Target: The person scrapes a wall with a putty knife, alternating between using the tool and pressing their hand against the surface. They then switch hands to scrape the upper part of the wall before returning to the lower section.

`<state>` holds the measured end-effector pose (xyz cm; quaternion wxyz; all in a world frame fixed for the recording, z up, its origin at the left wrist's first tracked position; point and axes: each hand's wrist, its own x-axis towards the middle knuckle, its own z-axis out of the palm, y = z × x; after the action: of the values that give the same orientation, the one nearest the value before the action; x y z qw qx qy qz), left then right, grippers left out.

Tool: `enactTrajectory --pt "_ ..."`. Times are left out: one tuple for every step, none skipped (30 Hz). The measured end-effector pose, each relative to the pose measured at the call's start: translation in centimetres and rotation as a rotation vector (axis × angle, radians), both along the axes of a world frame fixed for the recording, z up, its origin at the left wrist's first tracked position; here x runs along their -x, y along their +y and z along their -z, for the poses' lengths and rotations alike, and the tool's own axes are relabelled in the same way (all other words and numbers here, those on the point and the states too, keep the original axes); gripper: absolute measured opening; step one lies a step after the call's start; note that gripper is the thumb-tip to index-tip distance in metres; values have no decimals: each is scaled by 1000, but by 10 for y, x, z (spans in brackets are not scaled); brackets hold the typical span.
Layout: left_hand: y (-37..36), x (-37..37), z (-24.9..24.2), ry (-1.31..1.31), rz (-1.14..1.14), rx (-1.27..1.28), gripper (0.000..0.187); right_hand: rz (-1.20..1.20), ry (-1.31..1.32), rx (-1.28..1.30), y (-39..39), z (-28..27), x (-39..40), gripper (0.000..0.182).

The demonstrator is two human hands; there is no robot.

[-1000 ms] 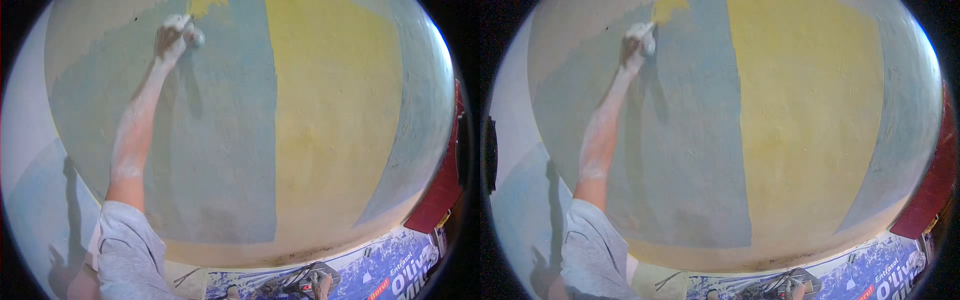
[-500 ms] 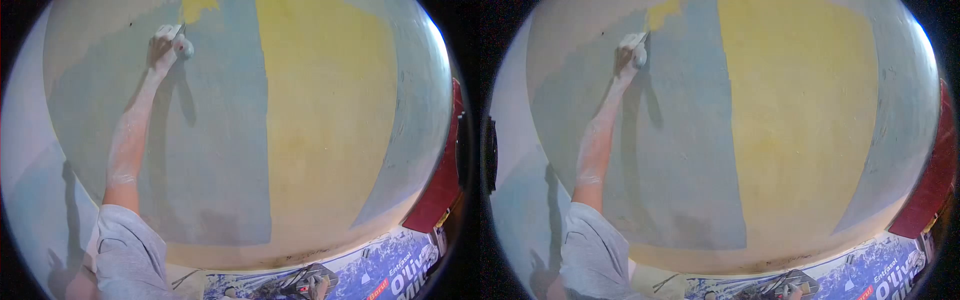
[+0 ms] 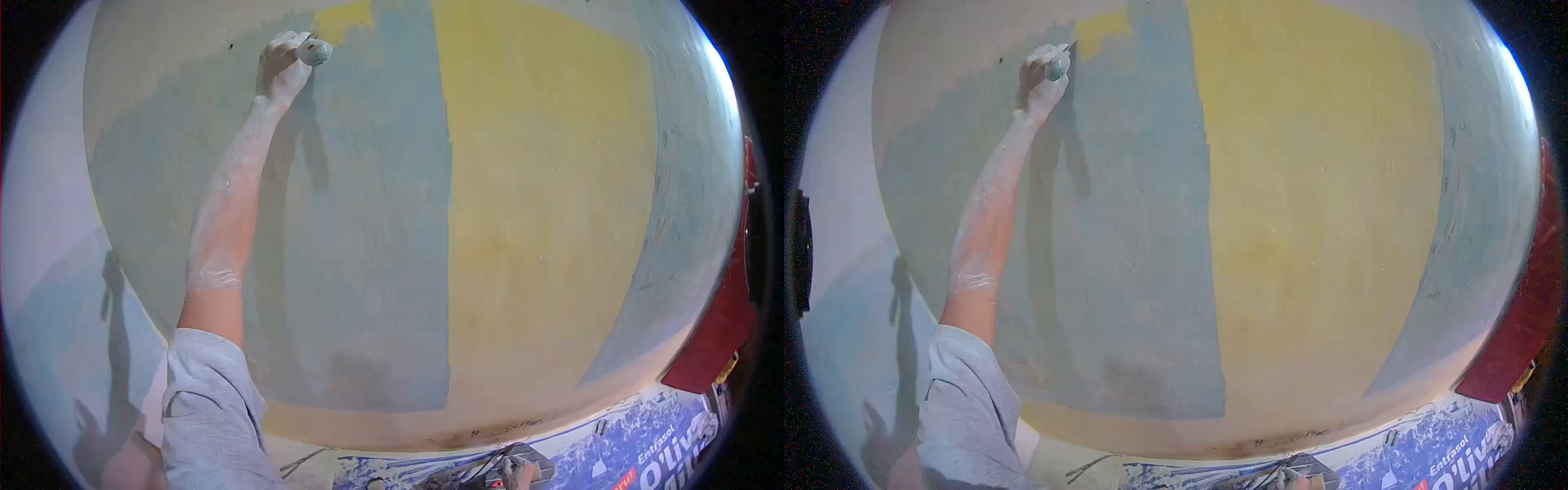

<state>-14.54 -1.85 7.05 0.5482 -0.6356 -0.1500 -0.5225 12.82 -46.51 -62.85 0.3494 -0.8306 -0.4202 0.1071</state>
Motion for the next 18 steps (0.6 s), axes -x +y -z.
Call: enactTrajectory --pt "-2 2 10 -19 30 123 9 -7 -33 -50 2 21 -4 29" --pt "-2 4 22 -22 30 124 9 -8 -36 -48 2 15 -6 29" --pt "-3 6 33 -7 90 103 9 -10 -20 -77 4 11 -2 29" --pt "0 6 36 11 152 81 8 -8 0 -106 6 9 2 29" --pt "7 6 29 -6 144 41 12 -14 28 -92 6 22 0 28" --pt "15 7 15 -8 147 44 12 -11 25 -89 4 21 2 28" --pt "23 6 -3 -25 90 0 16 -1 30 -91 3 18 3 27" --pt "18 3 -12 -40 34 -46 19 9 35 -96 2 14 6 27" --pt "15 5 -12 -26 -43 43 24 18 41 -96 -1 9 7 26" --pt "10 9 3 -27 -46 52 24 24 46 -94 -7 4 7 26" --pt "3 13 22 7 71 54 23 33 51 -99 -11 -2 6 26" --pt "-1 11 34 52 192 49 23 47 66 -113 -10 -6 6 25" --pt "-2 12 42 29 192 51 19 86 171 -86 -9 -11 6 23" --pt "-2 8 34 35 195 44 19 89 177 -94 -9 -5 5 23" --pt "-2 6 23 36 156 35 18 78 154 -115 -12 2 2 22" --pt "-5 6 16 36 113 33 18 64 130 -128 -16 5 0 22" --pt "-9 5 6 22 32 58 19 71 103 -122 -16 -1 2 23" --pt "-4 6 6 20 30 61 19 69 101 -119 -15 -8 3 23"
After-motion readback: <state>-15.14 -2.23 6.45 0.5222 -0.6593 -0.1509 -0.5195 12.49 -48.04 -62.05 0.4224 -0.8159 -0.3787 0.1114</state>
